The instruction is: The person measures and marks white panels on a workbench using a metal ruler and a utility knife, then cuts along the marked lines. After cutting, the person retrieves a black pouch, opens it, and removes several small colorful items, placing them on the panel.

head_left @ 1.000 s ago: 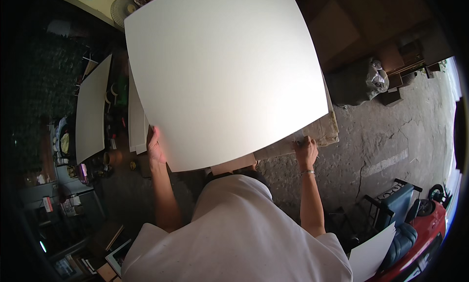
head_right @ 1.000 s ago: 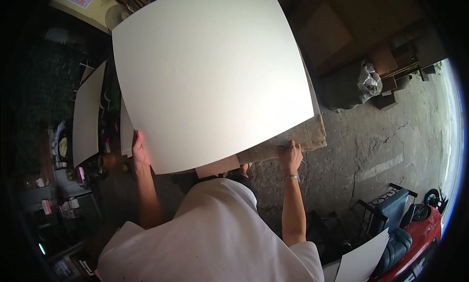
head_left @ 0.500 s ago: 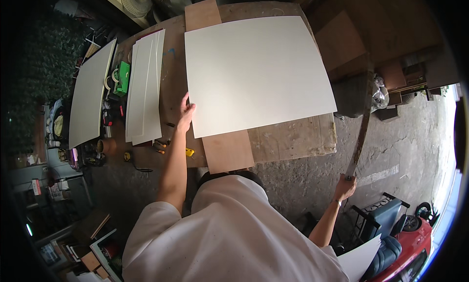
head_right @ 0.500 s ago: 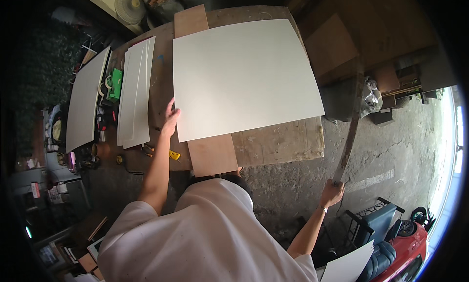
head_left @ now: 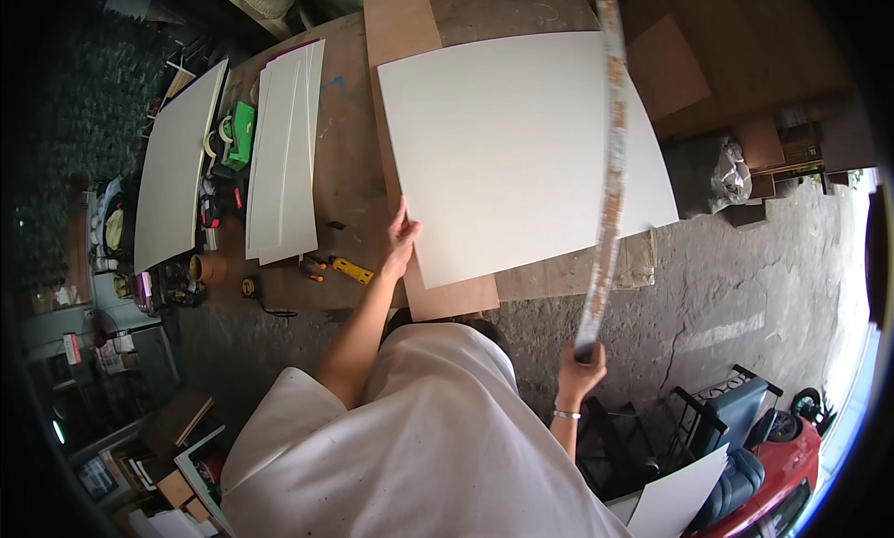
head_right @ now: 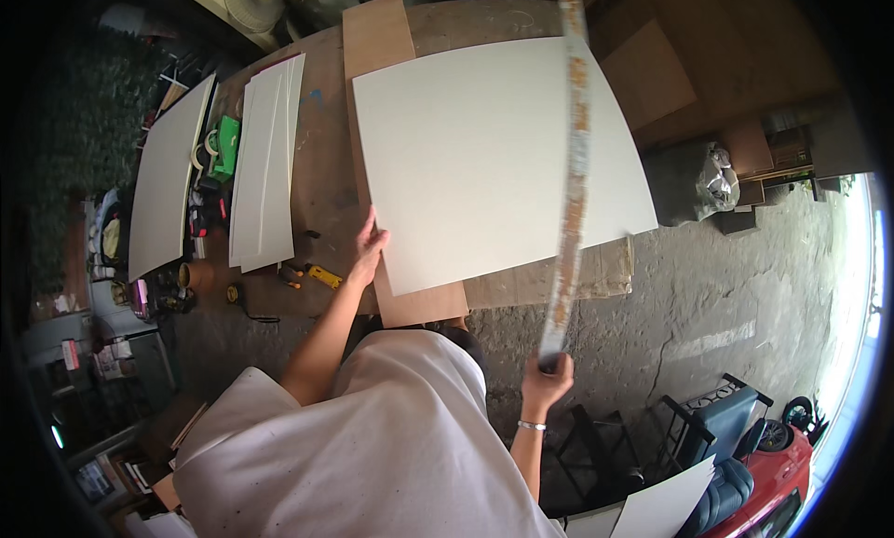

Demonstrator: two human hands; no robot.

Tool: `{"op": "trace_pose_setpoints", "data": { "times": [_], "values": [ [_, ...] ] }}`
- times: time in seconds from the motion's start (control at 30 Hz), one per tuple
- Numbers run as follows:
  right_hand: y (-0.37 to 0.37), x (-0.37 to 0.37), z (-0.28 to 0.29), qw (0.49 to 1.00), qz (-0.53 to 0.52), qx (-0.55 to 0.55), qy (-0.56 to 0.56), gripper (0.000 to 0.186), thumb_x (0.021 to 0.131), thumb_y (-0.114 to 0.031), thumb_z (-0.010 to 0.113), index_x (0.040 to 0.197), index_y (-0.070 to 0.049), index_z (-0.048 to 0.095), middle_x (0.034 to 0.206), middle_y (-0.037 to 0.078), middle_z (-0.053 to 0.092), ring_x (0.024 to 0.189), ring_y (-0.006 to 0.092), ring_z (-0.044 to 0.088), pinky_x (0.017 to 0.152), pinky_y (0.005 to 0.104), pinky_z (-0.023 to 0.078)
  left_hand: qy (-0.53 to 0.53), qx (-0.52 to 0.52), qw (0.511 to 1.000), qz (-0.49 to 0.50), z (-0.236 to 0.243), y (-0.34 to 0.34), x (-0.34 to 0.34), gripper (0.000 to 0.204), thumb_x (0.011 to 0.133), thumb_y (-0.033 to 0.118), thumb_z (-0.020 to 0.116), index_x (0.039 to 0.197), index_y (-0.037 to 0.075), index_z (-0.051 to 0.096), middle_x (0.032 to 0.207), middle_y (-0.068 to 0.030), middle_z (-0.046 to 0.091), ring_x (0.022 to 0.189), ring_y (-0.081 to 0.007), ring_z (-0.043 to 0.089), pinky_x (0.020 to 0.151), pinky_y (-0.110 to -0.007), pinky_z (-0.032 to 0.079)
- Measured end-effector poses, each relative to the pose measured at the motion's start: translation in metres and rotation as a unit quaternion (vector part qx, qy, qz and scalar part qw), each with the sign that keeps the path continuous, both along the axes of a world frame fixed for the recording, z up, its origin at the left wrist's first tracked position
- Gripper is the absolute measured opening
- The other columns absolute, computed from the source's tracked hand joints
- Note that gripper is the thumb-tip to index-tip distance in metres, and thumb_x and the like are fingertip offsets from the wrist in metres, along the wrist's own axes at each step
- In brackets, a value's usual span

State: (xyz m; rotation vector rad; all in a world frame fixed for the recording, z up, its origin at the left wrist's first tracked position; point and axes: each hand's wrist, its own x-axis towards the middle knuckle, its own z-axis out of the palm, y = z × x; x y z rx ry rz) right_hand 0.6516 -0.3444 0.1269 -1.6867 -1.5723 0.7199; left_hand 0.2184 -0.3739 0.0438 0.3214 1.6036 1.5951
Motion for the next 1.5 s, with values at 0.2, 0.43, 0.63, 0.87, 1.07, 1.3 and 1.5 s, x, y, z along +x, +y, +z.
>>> {"op": "trace_pose_setpoints", "data": {
  "times": [0.2, 0.43, 0.63, 0.87, 1.07, 1.3, 1.5],
  "values": [
    [-0.023, -0.111, -0.02, 0.991, 0.101, -0.083, 0.007, 0.027, 0.078, -0.015, 0.08, 0.074, 0.0, 0.058, 0.063, 0.003, 0.056, 0.059, 0.0088, 0.048, 0.053, 0.0306, 0.043, 0.04, -0.1, 0.993, -0.041, 0.004, -0.002, -0.007, 0.074, 0.1, 0.006, 0.065, 0.162, 0.027, 0.03, 0.08, 0.0096, 0.051, 0.067, -0.0004, 0.04, 0.056, -0.017, 0.042],
    [-0.041, -0.208, -0.035, 0.983, 0.151, -0.085, -0.065, 0.028, 0.076, -0.025, 0.079, 0.076, -0.003, 0.061, 0.068, 0.013, 0.063, 0.058, 0.029, 0.063, 0.058, 0.0399, 0.05, 0.06, -0.12, 0.986, -0.097, -0.006, -0.013, -0.041, 0.069, 0.097, 0.003, 0.068, 0.157, 0.022, 0.041, 0.079, 0.0024, 0.061, 0.063, -0.005, 0.058, 0.052, -0.025, 0.055],
    [-0.063, -0.256, -0.047, 0.976, 0.16, -0.075, -0.123, 0.031, 0.077, -0.029, 0.081, 0.078, -0.005, 0.062, 0.071, 0.012, 0.062, 0.063, 0.0314, 0.063, 0.058, 0.0421, 0.051, 0.331, -0.031, 0.935, -0.126, -0.001, -0.01, -0.131, 0.026, 0.093, 0.01, 0.073, 0.118, 0.005, 0.068, 0.088, -0.0024, 0.07, 0.08, -0.0115, 0.065, 0.07, -0.03, 0.053],
    [-0.071, -0.276, -0.024, 0.941, 0.144, -0.089, -0.293, 0.044, 0.084, -0.045, 0.08, 0.099, -0.007, 0.063, 0.089, 0.011, 0.061, 0.07, 0.0337, 0.066, 0.057, 0.0443, 0.054, 0.68, -0.028, 0.643, -0.352, 0.01, 0.114, -0.271, 0.035, 0.089, 0.013, 0.075, 0.123, 0.011, 0.07, 0.139, -0.0026, 0.063, 0.136, -0.0258, 0.054, 0.116, -0.041, 0.043],
    [-0.049, -0.314, -0.025, 0.924, 0.208, -0.109, -0.303, 0.055, 0.084, -0.035, 0.078, 0.125, -0.01, 0.053, 0.112, 0.012, 0.058, 0.08, 0.0346, 0.067, 0.06, 0.0455, 0.054, 0.729, 0.073, 0.449, -0.511, 0.034, 0.211, -0.316, 0.04, 0.088, 0.002, 0.066, 0.126, 0.013, 0.067, 0.139, -0.002, 0.062, 0.134, -0.0232, 0.055, 0.12, -0.039, 0.042],
    [-0.042, -0.336, -0.025, 0.911, 0.195, -0.189, -0.31, 0.05, 0.08, -0.024, 0.077, 0.119, -0.007, 0.052, 0.111, 0.013, 0.058, 0.082, 0.0373, 0.066, 0.064, 0.0477, 0.055, 0.713, 0.118, 0.341, -0.601, 0.038, 0.249, -0.318, 0.034, 0.088, -0.002, 0.058, 0.116, 0.015, 0.064, 0.094, -0.0015, 0.056, 0.094, -0.0214, 0.066, 0.084, -0.034, 0.061],
    [-0.045, -0.346, -0.021, 0.914, 0.166, -0.218, -0.3, 0.046, 0.08, -0.022, 0.076, 0.118, -0.006, 0.054, 0.11, 0.013, 0.06, 0.093, 0.0349, 0.066, 0.072, 0.0463, 0.055, 0.699, 0.127, 0.36, -0.604, 0.035, 0.25, -0.322, 0.026, 0.082, -0.005, 0.063, 0.102, 0.012, 0.064, 0.085, -0.0028, 0.053, 0.082, -0.0211, 0.065, 0.061, -0.036, 0.059]
  ]
}}
